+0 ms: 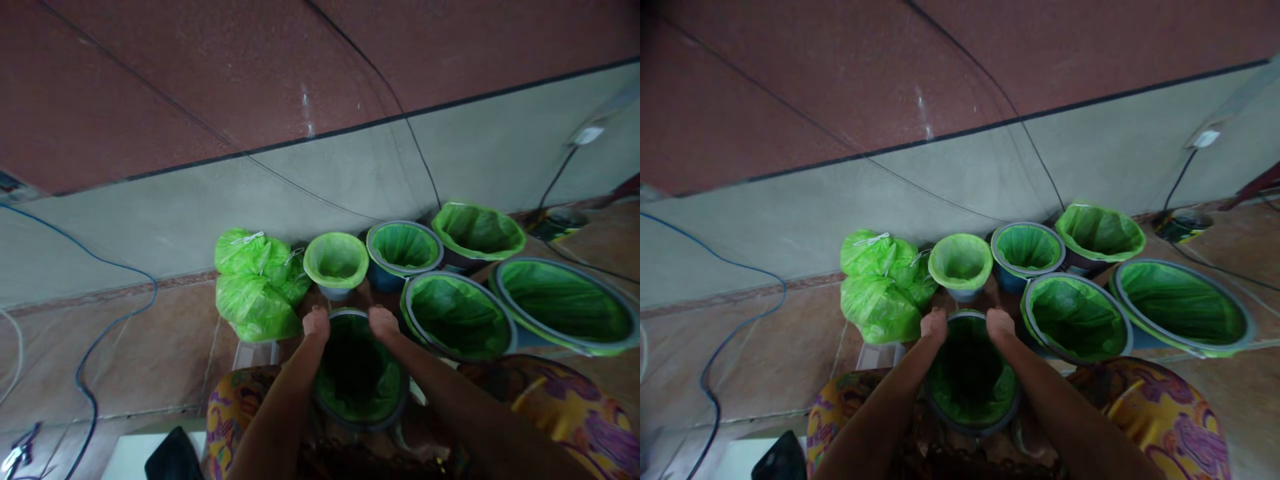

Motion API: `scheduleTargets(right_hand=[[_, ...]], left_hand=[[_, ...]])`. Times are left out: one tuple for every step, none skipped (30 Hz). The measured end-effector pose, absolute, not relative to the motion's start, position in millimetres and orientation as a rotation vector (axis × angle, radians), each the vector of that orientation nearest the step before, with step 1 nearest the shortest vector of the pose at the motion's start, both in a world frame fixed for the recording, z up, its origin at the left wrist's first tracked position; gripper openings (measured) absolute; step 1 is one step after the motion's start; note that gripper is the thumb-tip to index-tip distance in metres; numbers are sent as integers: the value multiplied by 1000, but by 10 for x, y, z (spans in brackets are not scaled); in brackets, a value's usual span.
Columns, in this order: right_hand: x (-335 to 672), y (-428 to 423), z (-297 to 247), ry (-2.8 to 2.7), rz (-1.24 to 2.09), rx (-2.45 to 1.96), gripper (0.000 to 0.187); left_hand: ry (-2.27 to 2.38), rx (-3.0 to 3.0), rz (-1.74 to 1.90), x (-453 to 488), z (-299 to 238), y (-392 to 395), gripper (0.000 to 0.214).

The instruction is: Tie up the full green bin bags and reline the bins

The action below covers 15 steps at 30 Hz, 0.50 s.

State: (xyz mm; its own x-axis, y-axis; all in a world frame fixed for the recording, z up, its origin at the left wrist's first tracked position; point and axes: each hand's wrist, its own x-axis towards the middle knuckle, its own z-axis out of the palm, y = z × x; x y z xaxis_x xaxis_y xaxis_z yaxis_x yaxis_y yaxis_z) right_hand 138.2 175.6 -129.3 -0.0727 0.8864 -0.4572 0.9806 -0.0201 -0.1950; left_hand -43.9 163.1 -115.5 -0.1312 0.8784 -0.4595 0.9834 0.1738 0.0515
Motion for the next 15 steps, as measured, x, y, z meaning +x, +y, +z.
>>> scheduleTargets(right_hand=[[1382,1752,-1287,2040,-699,1993,37],[1383,1748,-1281,2032,-699,1991,36],[1385,1744,-1273,2027,-701,1987,34],[1390,1741,-1263,2023,-703,1983,33],[1397,1739,-1253,2019,-706,1980,32],[1407,1738,-1241,2020,-708,1980,31],[1421,1739,-1230,2035,-709,1980,31],[1439,1742,-1220,2066,-711,1982,33],[1460,1748,-1212,2105,-715,1985,38],[1484,1758,-1208,2147,-726,1988,45],[1509,1769,-1207,2191,-745,1990,52],[1536,1783,-1210,2238,-772,1985,58],[1564,1796,-1216,2283,-811,1977,61],[1592,1806,-1226,2328,-857,1971,62],[1621,1812,-1238,2375,-913,1963,61]], left_hand=[[2079,1747,-377,-445,-1151,1613,37],[2085,1737,-381,-450,-1146,1596,37],[2091,1727,-384,-454,-1140,1580,36],[2095,1719,-386,-460,-1133,1565,35],[2098,1714,-386,-467,-1123,1553,34],[2098,1711,-384,-477,-1112,1543,33],[2097,1711,-379,-492,-1099,1536,33],[2093,1712,-376,-511,-1085,1530,34],[2090,1714,-366,-533,-1071,1525,38],[2088,1720,-343,-559,-1058,1521,44],[2084,1730,-307,-588,-1045,1516,50],[2078,1739,-263,-617,-1035,1510,55],[2072,1743,-214,-646,-1028,1503,58],[2065,1746,-164,-676,-1025,1494,61],[2057,1746,-116,-704,-1024,1485,62]])
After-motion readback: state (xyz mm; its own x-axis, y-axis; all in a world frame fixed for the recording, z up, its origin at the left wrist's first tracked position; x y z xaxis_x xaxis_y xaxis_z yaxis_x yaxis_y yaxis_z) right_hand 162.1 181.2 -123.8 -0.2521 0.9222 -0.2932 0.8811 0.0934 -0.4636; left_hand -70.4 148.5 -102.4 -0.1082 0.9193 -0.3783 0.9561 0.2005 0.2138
